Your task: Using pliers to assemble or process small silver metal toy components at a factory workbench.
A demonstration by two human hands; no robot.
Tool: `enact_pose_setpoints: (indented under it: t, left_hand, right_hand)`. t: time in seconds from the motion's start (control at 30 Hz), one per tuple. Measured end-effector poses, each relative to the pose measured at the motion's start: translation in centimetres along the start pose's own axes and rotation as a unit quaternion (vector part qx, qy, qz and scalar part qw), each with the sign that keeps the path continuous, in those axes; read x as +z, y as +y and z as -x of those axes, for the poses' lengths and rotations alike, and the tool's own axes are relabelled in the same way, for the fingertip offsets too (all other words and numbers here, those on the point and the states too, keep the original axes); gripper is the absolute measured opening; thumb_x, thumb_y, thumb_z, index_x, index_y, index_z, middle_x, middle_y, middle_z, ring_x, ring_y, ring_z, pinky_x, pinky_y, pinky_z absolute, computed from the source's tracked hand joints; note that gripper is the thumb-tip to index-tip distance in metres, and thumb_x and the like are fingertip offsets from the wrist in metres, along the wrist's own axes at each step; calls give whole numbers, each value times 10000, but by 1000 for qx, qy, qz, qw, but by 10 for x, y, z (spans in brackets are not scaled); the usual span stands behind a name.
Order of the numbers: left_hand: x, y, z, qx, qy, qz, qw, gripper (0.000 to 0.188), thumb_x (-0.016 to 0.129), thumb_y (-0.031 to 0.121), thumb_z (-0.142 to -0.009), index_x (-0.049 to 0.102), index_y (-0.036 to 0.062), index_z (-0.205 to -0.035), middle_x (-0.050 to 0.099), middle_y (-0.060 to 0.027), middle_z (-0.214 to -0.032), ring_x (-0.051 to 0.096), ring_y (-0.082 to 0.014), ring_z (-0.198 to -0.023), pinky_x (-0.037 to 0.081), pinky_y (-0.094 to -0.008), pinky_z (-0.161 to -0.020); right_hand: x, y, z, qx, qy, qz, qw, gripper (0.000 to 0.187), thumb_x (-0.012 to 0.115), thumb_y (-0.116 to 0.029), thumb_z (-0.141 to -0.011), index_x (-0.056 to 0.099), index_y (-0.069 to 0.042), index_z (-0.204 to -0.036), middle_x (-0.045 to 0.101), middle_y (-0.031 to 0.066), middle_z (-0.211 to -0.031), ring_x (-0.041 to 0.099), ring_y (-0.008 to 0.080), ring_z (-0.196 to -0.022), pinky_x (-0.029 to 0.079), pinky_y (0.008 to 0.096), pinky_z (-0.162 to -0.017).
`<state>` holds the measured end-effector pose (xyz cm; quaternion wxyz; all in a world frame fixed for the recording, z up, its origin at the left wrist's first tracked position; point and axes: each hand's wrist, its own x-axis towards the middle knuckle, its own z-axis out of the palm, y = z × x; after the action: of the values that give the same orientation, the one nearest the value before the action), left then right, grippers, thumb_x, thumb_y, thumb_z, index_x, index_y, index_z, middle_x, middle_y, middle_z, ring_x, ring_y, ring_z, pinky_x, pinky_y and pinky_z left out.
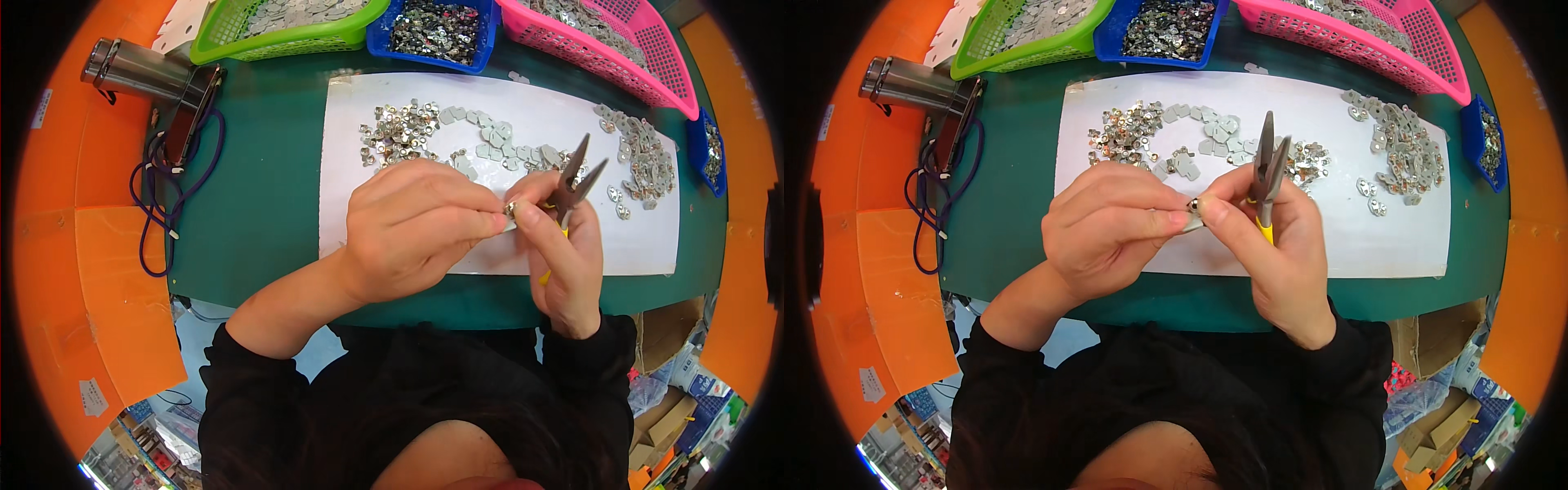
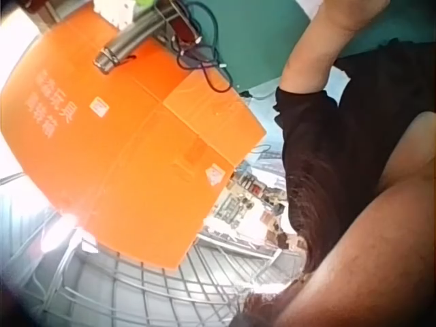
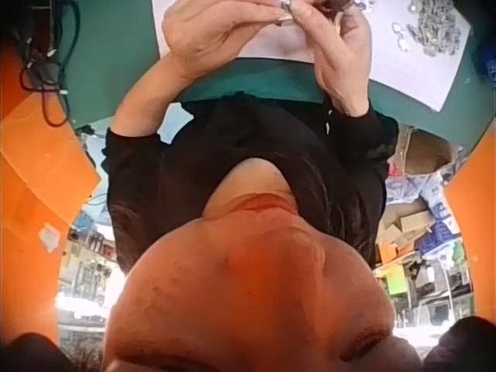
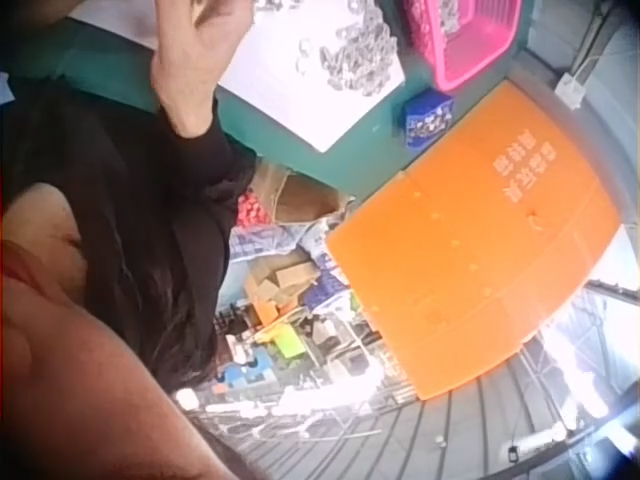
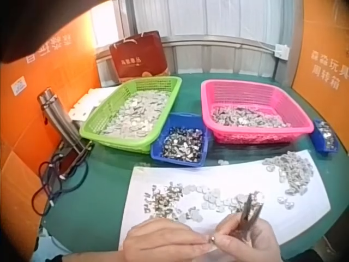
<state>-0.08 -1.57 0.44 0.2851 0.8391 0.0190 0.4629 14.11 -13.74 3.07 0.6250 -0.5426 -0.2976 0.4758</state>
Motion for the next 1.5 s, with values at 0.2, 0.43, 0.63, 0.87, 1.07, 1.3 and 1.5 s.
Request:
enact_pose_setpoints:
  t: [0.2, 0.43, 0.63, 0.87, 1.07, 1.3, 1.5]
  left_hand:
    - [-1, 0, -2, 1, -27, -1, 1000, 202, 772, -4, -677, 704, 64, -855, 704, -69, -891, 662, -228, -767, 531, -311, -673]
    - [-3, -7, -4, 38, -70, -6, 997, 239, 751, -2, -623, 716, 60, -851, 704, -49, -892, 634, -233, -760, 527, -306, -655]
    - [-4, -5, -1, 46, -19, 17, 999, 194, 762, 11, -651, 723, 66, -834, 709, -43, -899, 631, -219, -776, 529, -299, -654]
    - [-5, -6, -1, 59, -15, 14, 998, 171, 770, 33, -672, 724, 74, -831, 706, -37, -911, 628, -212, -770, 531, -297, -654]
    - [-6, -6, -1, 63, -10, -13, 998, 174, 766, 30, -673, 722, 72, -837, 705, -45, -935, 634, -217, -777, 531, -301, -648]
    - [-4, -9, -3, 65, -5, 52, 997, 156, 755, -1, -729, 683, 44, -860, 710, -82, -968, 665, -246, -821, 537, -327, -681]
    - [-8, -4, -4, 24, -19, 107, 994, 191, 749, -47, -751, 647, 36, -890, 708, -118, -965, 669, -258, -830, 539, -352, -723]
  right_hand:
    - [-12, -15, -5, -138, -24, 245, 959, 73, 667, -40, -847, 629, 18, -869, 602, 46, -800, 520, 101, -743, 396, 250, -697]
    - [-19, -16, -7, -109, -81, 329, 935, 74, 641, -54, -834, 586, -9, -856, 557, 35, -845, 498, 126, -791, 383, 253, -719]
    - [-14, -4, -5, -24, -52, 48, 997, 86, 667, -67, -860, 624, -5, -899, 586, 1, -811, 499, 76, -730, 377, 227, -658]
    - [-13, 3, -3, 44, -60, -77, 994, 135, 674, -106, -859, 607, -10, -926, 570, 6, -842, 479, 72, -764, 348, 231, -677]
    - [-8, 4, -1, 13, -48, -79, 996, 116, 671, -88, -862, 605, -13, -922, 561, 6, -854, 484, 73, -770, 357, 236, -687]
    - [-9, 4, -3, -182, -8, 133, 974, 124, 682, -18, -821, 622, 3, -928, 586, 37, -847, 528, 124, -790, 411, 268, -712]
    - [-19, 4, -6, -327, -32, 297, 896, 265, 751, -20, -670, 670, -58, -920, 597, 70, -851, 561, 229, -796, 431, 304, -721]
